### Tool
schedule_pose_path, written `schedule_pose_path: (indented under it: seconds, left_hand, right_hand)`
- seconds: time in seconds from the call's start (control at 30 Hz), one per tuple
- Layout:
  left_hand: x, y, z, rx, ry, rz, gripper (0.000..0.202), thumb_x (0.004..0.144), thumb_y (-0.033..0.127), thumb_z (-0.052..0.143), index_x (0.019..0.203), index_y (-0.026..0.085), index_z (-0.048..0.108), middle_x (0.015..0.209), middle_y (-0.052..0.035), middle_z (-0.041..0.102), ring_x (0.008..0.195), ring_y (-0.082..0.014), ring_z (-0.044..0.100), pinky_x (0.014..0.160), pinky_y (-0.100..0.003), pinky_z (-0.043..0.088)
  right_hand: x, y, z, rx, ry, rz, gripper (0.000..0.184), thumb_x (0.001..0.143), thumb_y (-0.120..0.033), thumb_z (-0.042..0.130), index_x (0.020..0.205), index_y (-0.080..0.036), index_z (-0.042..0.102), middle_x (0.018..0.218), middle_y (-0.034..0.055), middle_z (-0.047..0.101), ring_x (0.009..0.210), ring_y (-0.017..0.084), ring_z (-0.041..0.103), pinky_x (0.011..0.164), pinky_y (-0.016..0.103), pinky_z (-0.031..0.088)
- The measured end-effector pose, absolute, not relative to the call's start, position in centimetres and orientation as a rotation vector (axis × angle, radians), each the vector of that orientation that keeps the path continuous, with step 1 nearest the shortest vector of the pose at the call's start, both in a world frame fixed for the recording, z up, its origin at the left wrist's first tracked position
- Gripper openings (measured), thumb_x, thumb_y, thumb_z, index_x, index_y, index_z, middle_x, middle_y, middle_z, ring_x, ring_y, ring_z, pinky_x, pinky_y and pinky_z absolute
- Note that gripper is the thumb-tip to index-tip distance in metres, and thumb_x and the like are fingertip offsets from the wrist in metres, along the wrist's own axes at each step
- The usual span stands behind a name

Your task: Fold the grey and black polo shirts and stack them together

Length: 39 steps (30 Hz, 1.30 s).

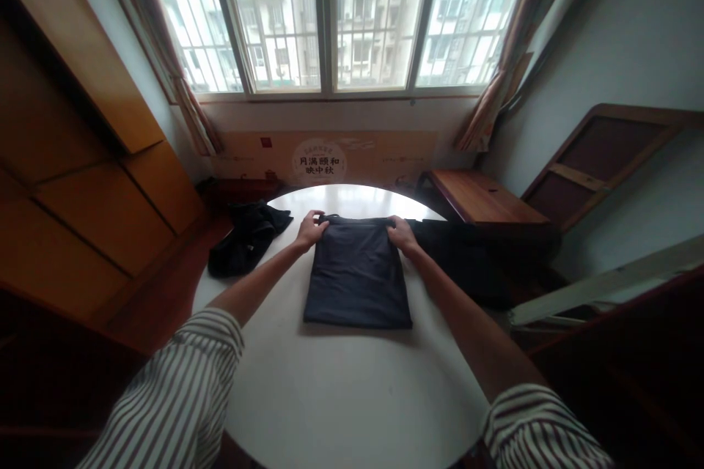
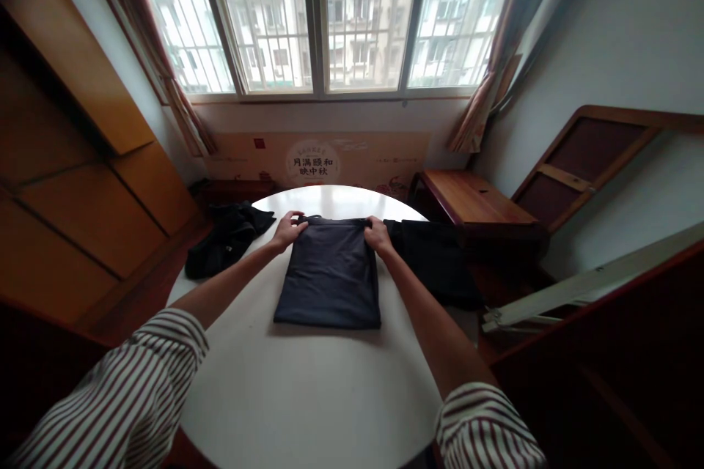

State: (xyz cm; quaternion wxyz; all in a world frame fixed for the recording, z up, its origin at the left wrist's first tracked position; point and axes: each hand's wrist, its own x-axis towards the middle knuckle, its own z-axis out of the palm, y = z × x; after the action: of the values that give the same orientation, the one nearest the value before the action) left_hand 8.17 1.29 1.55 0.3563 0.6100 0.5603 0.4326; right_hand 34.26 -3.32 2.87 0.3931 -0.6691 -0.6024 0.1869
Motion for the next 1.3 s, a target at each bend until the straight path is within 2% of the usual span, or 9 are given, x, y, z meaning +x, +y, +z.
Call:
schedule_pose_path:
  seconds: [0.17, 0.3, 0.43, 0.53, 0.63, 0.8, 0.93, 1.13, 1.3]
  left_hand:
    - [7.8, 4.0, 0.2, 1.703, 1.601, 1.057, 0.031, 0.085, 0.020, 0.066, 0.116, 0.015, 0.062, 0.087, -0.0076, 0.071, 0.082, -0.0186, 0.068, 0.078, -0.028, 0.052]
    - [7.6, 4.4, -0.5, 1.809, 1.683, 0.997, 0.028, 0.087, 0.024, 0.065, 0.114, 0.017, 0.062, 0.088, -0.0080, 0.072, 0.086, -0.0206, 0.069, 0.082, -0.030, 0.050]
    - [7.5, 4.8, -0.6, 1.884, 1.732, 0.944, 0.030, 0.092, 0.027, 0.059, 0.119, 0.015, 0.058, 0.093, -0.0098, 0.073, 0.085, -0.0195, 0.069, 0.078, -0.027, 0.050]
    - [7.6, 4.6, -0.2, 1.965, 1.765, 0.882, 0.031, 0.094, 0.026, 0.055, 0.121, 0.012, 0.057, 0.095, -0.0124, 0.072, 0.089, -0.0219, 0.069, 0.079, -0.030, 0.051]
    - [8.6, 3.7, 0.3, 2.132, 1.732, 0.840, 0.035, 0.095, 0.021, 0.048, 0.128, 0.012, 0.055, 0.115, -0.0179, 0.068, 0.110, -0.0267, 0.064, 0.094, -0.038, 0.048]
    - [11.6, 1.8, 0.1, 2.563, 1.315, 0.546, 0.041, 0.094, 0.022, 0.050, 0.134, 0.024, 0.057, 0.144, -0.0063, 0.054, 0.136, -0.0223, 0.045, 0.116, -0.041, 0.029]
    - [12.6, 1.6, -0.6, 2.821, 1.208, 0.093, 0.050, 0.103, 0.033, 0.029, 0.151, 0.026, 0.037, 0.161, -0.0043, 0.030, 0.149, -0.0250, 0.024, 0.118, -0.060, 0.016]
    - [12.2, 2.2, -0.8, 2.804, 1.244, -0.006, 0.057, 0.103, 0.042, 0.018, 0.157, 0.024, 0.021, 0.164, -0.0025, 0.018, 0.151, -0.0241, 0.015, 0.116, -0.064, 0.013]
    - [12.3, 2.3, -0.8, 2.802, 1.234, -0.031, 0.057, 0.103, 0.043, 0.017, 0.157, 0.025, 0.020, 0.164, -0.0027, 0.016, 0.151, -0.0248, 0.014, 0.116, -0.064, 0.013]
  right_hand:
    - [34.3, -1.9, 2.1, -1.821, -1.578, 0.434, 0.021, 0.094, -0.025, 0.062, 0.111, -0.014, 0.063, 0.112, 0.0074, 0.066, 0.099, 0.020, 0.064, 0.088, 0.041, 0.053]
    - [33.6, -2.0, 1.9, -1.877, -1.650, 0.385, 0.031, 0.094, -0.008, 0.047, 0.123, -0.008, 0.059, 0.111, 0.0163, 0.068, 0.101, 0.023, 0.065, 0.088, 0.033, 0.049]
    - [33.3, -1.8, 2.3, -1.932, -1.723, 0.322, 0.041, 0.095, -0.003, 0.035, 0.133, -0.003, 0.051, 0.113, 0.0222, 0.067, 0.102, 0.026, 0.065, 0.086, 0.031, 0.046]
    - [32.9, -2.1, 3.1, -1.976, -1.793, 0.258, 0.042, 0.095, -0.003, 0.035, 0.135, 0.002, 0.046, 0.113, 0.0271, 0.065, 0.103, 0.029, 0.064, 0.088, 0.035, 0.045]
    - [31.4, -3.1, 3.6, -1.968, -1.909, 0.158, 0.044, 0.094, -0.007, 0.040, 0.136, 0.003, 0.046, 0.128, 0.0320, 0.056, 0.120, 0.036, 0.054, 0.101, 0.045, 0.038]
    - [27.5, -5.4, 2.0, -1.908, -2.154, 0.127, 0.048, 0.096, -0.024, 0.042, 0.141, -0.009, 0.049, 0.148, 0.0203, 0.047, 0.137, 0.033, 0.038, 0.115, 0.048, 0.022]
    - [26.9, -6.4, -0.2, -2.033, -2.154, 0.148, 0.062, 0.100, -0.044, 0.036, 0.151, -0.009, 0.037, 0.159, 0.0192, 0.030, 0.146, 0.038, 0.023, 0.116, 0.057, 0.014]
    - [28.4, -8.9, -1.0, -2.093, -2.138, 0.086, 0.070, 0.098, -0.060, 0.031, 0.155, -0.019, 0.032, 0.162, 0.0179, 0.021, 0.148, 0.040, 0.017, 0.114, 0.062, 0.012]
    - [29.2, -14.2, -1.9, -1.940, -2.277, 0.068, 0.074, 0.098, -0.061, 0.030, 0.156, -0.016, 0.028, 0.163, 0.0174, 0.016, 0.150, 0.037, 0.010, 0.117, 0.058, 0.009]
